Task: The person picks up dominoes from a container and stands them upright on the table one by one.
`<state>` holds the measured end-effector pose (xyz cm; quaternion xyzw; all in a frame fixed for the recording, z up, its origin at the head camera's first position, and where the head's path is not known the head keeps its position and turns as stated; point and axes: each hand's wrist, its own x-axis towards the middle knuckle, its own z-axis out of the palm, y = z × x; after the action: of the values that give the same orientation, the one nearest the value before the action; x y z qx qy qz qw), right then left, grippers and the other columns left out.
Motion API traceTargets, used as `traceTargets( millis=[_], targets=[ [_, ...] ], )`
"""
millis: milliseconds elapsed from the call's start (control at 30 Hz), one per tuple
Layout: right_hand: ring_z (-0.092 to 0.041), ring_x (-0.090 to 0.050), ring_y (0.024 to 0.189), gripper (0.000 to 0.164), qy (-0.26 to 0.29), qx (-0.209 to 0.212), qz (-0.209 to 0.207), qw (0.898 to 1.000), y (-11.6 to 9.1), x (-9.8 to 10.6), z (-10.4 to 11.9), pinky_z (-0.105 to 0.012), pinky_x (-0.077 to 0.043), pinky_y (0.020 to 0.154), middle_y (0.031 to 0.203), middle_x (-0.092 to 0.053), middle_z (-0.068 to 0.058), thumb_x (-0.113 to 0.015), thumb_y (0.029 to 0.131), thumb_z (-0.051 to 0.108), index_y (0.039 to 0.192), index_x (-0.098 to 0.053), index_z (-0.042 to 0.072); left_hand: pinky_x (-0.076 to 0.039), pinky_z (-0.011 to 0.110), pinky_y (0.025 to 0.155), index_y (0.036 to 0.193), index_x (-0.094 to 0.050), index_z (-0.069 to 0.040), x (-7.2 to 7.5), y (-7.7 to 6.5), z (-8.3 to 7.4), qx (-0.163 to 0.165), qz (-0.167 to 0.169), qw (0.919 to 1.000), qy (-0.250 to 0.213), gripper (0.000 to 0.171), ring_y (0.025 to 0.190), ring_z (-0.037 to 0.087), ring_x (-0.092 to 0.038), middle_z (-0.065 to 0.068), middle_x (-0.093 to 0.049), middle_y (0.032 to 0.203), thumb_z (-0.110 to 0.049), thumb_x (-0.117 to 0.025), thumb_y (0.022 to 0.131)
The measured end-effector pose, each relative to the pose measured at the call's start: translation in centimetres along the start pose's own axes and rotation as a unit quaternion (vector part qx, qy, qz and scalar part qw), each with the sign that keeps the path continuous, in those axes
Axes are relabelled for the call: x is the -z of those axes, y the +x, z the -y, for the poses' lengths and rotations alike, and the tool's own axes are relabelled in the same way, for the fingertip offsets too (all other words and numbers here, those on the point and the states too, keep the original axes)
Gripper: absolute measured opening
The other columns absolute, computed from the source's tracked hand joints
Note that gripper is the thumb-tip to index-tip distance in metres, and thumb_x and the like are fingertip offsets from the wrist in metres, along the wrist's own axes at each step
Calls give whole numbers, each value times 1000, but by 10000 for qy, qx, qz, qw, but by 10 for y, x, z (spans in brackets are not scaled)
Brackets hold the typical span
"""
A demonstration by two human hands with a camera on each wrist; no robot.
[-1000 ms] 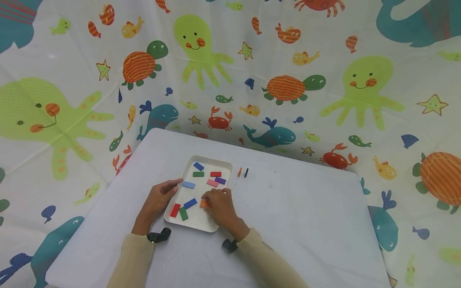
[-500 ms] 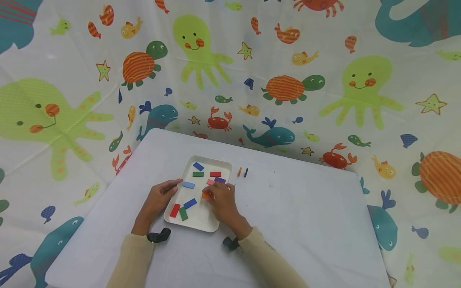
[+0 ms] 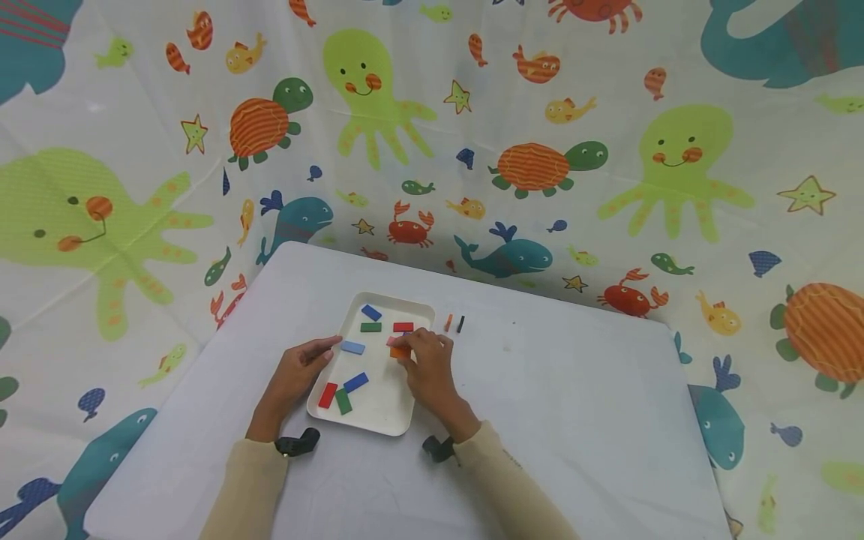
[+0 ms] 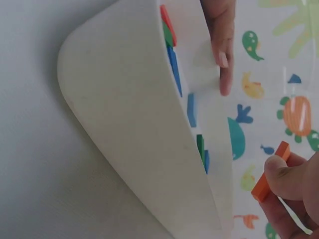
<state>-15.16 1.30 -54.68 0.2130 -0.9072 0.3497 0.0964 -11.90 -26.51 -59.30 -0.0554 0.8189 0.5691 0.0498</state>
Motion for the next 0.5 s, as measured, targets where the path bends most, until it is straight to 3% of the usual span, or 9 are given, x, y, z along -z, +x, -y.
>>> traceTargets(
  millis=[500],
  targets=[
    [-18, -70, 111, 24, 183, -170, -609, 9978, 10, 18, -10, -53, -39, 111, 113, -74, 0, -82, 93, 13, 116, -75, 17, -43, 38, 118, 152, -61, -20, 0, 0, 1, -10, -22, 10000, -59, 47, 155, 32, -46, 6, -52, 164, -37, -64, 108]
  ],
)
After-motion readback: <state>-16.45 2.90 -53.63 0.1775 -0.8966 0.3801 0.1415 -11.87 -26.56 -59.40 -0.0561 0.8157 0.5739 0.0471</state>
